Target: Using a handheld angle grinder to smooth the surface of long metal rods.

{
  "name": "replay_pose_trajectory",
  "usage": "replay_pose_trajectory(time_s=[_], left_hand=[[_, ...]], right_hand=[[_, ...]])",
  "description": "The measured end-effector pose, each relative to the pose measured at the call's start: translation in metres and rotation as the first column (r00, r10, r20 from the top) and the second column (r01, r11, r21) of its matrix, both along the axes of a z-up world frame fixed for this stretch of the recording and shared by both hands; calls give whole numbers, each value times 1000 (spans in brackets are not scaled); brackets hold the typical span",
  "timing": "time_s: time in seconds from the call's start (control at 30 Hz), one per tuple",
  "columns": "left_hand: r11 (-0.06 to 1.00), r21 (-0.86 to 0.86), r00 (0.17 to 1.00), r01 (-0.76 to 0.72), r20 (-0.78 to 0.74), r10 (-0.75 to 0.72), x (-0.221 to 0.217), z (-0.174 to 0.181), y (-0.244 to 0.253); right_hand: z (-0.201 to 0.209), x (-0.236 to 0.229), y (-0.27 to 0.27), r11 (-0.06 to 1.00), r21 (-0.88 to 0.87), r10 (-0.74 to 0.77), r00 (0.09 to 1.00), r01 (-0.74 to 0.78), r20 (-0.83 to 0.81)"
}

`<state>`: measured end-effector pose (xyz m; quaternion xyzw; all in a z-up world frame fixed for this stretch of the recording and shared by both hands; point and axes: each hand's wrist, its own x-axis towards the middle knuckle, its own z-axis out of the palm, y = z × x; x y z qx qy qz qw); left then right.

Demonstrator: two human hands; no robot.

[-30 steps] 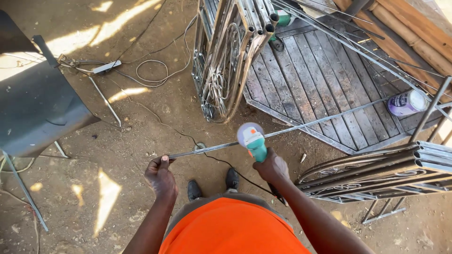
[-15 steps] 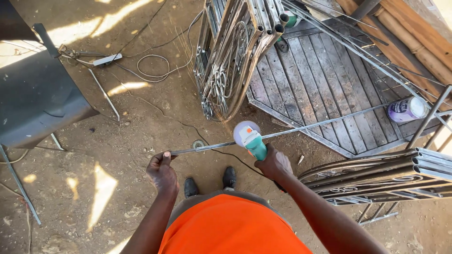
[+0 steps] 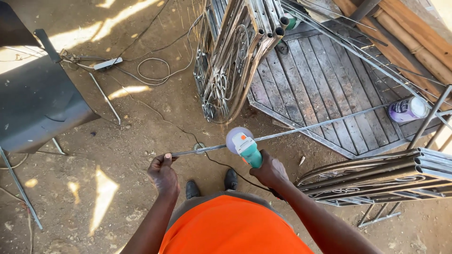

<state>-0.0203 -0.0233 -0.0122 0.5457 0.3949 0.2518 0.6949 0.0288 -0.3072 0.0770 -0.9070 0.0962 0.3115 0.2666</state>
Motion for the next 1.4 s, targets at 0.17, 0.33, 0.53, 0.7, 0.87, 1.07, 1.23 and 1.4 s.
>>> replay_pose_trajectory(time_s=[0.17,0.33,0.53,0.7,0.87,1.07,1.23,1.4], left_hand=[[1000,15,1000,-6,-17,6,3,-3,3],[1000,21,999,20,-37,-20,4,9,-4],[1000,14,1000,18,-15,-18,2,-3,3],[1000,14,1000,20,-13,-20,3,-6,4],[999,0,999,43,2,-43,5,-5,2],[999,22,999,45,5,-45,5,-8,7],[998,9,998,55,1,-55,2,-4,4],[997,18,997,76,13,-76,-1,-10,6]], right_hand=[[-20,1,-4,997,-36,-68,998,68,6],[10,-2,22,1000,-20,9,1000,-9,-2],[-1,-2,16,999,-50,-1,1000,1,-6],[3,0,18,994,-104,-20,1000,18,-17],[36,-12,58,999,39,30,999,-31,14],[1,-9,34,1000,-9,-6,1000,7,31],[4,-9,34,999,-38,5,1000,-4,27],[30,-20,52,998,5,56,998,-57,40]])
